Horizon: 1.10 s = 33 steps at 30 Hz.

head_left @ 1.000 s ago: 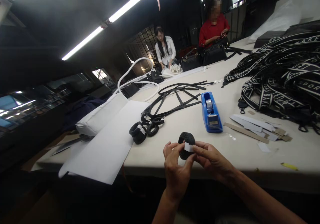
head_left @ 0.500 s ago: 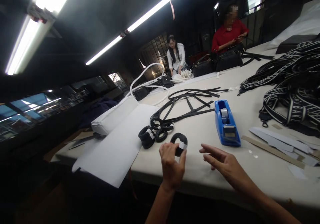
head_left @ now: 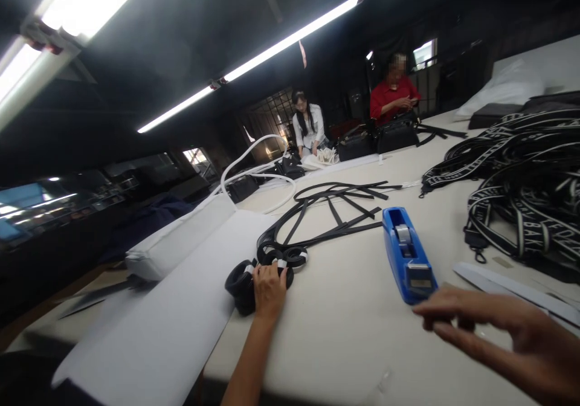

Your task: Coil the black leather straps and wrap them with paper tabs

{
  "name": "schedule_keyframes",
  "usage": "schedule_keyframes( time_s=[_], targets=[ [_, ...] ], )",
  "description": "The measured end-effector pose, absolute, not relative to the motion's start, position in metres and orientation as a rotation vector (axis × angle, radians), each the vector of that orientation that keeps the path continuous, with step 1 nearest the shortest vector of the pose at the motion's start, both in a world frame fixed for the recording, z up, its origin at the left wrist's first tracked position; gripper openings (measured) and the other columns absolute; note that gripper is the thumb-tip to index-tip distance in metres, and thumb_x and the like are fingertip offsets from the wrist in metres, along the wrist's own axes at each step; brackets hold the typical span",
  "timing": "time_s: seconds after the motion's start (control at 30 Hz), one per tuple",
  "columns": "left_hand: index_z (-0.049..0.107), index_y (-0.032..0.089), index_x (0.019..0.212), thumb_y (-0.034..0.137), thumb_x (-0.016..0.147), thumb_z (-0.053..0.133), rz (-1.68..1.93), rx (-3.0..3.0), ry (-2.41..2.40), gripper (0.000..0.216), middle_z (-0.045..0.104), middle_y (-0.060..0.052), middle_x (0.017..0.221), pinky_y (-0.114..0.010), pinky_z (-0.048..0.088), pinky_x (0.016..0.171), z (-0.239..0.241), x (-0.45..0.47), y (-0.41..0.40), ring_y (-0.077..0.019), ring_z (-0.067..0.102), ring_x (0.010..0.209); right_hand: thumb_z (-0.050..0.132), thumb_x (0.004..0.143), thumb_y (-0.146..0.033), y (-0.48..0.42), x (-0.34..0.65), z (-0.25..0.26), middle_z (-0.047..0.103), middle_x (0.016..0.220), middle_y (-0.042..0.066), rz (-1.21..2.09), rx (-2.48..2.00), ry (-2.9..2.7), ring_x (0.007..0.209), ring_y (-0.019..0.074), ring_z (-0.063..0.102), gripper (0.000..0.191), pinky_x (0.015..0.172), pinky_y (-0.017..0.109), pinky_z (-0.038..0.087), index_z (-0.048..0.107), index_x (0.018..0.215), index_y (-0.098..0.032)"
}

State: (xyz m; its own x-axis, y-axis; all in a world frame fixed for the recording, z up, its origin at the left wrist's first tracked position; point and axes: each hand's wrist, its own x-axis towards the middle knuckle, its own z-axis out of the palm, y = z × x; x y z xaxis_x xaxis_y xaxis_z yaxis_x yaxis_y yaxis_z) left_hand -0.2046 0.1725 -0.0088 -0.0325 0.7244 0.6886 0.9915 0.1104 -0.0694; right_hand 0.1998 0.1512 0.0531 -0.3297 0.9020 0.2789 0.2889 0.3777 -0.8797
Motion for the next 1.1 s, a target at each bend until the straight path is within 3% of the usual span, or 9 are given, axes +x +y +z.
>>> schedule_keyframes(
  time_s=[0.1, 0.2, 0.33, 0.53, 0.63, 0.73, 0.9, 1.0, 1.1],
  targets=[
    [0.064, 0.007, 0.102, 0.03, 0.095, 0.048, -0.669, -1.646, -1.809, 0.029, 0.069, -0.017, 0.085, -0.055, 0.043, 0.094, -0.012, -0.207, 0.172, -0.0326, 0.063, 0.086, 0.071, 0.078, -0.041, 0.232, 0.169, 0.118, 0.077, 0.097, 0.007, 0.746, -0.879, -2.089, 0.088, 0.0321, 0.07, 0.025, 0.079, 0.041, 0.055, 0.081, 0.095, -0.027],
    [0.066, 0.009, 0.097, 0.032, 0.092, 0.055, -0.704, -1.639, -1.838, 0.026, 0.068, -0.015, 0.083, -0.055, 0.045, 0.092, -0.014, -0.21, 0.167, -0.0333, 0.061, 0.087, 0.066, 0.08, -0.028, 0.325, 0.118, 0.146, 0.077, 0.095, 0.006, 0.596, -1.128, -2.444, 0.087, 0.0273, 0.07, 0.024, 0.079, 0.034, 0.052, 0.08, 0.097, -0.021],
    [0.066, 0.014, 0.094, 0.033, 0.091, 0.06, -0.68, -1.671, -1.903, 0.02, 0.068, -0.01, 0.084, -0.052, 0.042, 0.1, -0.016, -0.214, 0.157, -0.0289, 0.061, 0.09, 0.071, 0.073, -0.024, 0.403, 0.043, 0.12, 0.077, 0.091, 0.012, 0.571, -1.187, -2.691, 0.088, 0.0305, 0.069, 0.022, 0.079, 0.035, 0.049, 0.081, 0.089, -0.014],
    [0.066, 0.011, 0.104, 0.024, 0.095, 0.051, -0.746, -1.703, -1.893, 0.021, 0.067, -0.01, 0.084, -0.054, 0.041, 0.103, -0.021, -0.217, 0.158, -0.0271, 0.062, 0.089, 0.084, 0.058, -0.023, 0.41, -0.029, 0.056, 0.074, 0.103, 0.014, 0.478, -1.163, -2.968, 0.104, 0.035, 0.064, 0.036, 0.083, 0.036, 0.046, 0.078, 0.093, -0.017],
    [0.063, 0.01, 0.109, 0.024, 0.095, 0.053, -0.842, -1.675, -1.826, 0.023, 0.067, -0.012, 0.091, -0.055, 0.044, 0.099, -0.023, -0.22, 0.16, -0.0298, 0.061, 0.093, 0.083, 0.065, -0.024, 0.408, -0.042, 0.041, 0.073, 0.103, 0.012, 0.412, -1.215, -2.981, 0.11, 0.0319, 0.061, 0.02, 0.09, 0.038, 0.045, 0.075, 0.081, -0.017],
    [0.062, 0.009, 0.112, 0.025, 0.094, 0.054, -0.916, -1.662, -1.766, 0.025, 0.066, -0.015, 0.096, -0.054, 0.048, 0.093, -0.025, -0.225, 0.16, -0.0322, 0.059, 0.098, 0.075, 0.08, -0.034, 0.415, -0.04, 0.046, 0.072, 0.093, 0.006, 0.455, -1.245, -2.944, 0.097, 0.0232, 0.066, 0.019, 0.089, 0.04, 0.048, 0.07, 0.081, -0.015],
    [0.061, 0.01, 0.113, 0.023, 0.094, 0.055, -0.968, -1.64, -1.681, 0.023, 0.066, -0.015, 0.099, -0.055, 0.049, 0.091, -0.022, -0.223, 0.158, -0.0332, 0.06, 0.1, 0.078, 0.074, -0.043, 0.425, -0.022, 0.106, 0.067, 0.059, 0.002, 0.601, -1.116, -2.609, 0.06, 0.0157, 0.062, 0.033, 0.066, 0.029, 0.051, 0.068, 0.063, -0.013],
    [0.059, 0.013, 0.117, 0.018, 0.092, 0.058, -1.081, -1.698, -1.52, 0.025, 0.067, -0.013, 0.102, -0.051, 0.05, 0.094, -0.001, -0.209, 0.154, -0.0306, 0.06, 0.103, 0.069, 0.082, -0.049, 0.414, -0.014, 0.171, 0.066, 0.064, 0.005, 0.557, -0.941, -2.245, 0.06, 0.0139, 0.059, 0.038, 0.063, 0.027, 0.05, 0.067, 0.074, -0.012],
    [0.053, 0.015, 0.127, 0.017, 0.09, 0.063, -1.284, -1.684, -1.359, 0.039, 0.064, -0.013, 0.112, -0.045, 0.049, 0.099, 0.047, -0.185, 0.144, -0.0279, 0.058, 0.112, 0.063, 0.089, -0.05, 0.371, 0.001, 0.24, 0.06, 0.063, 0.0, 0.512, -0.661, -1.985, 0.054, 0.0085, 0.051, 0.036, 0.055, 0.021, 0.045, 0.063, 0.082, -0.015]
  ],
)
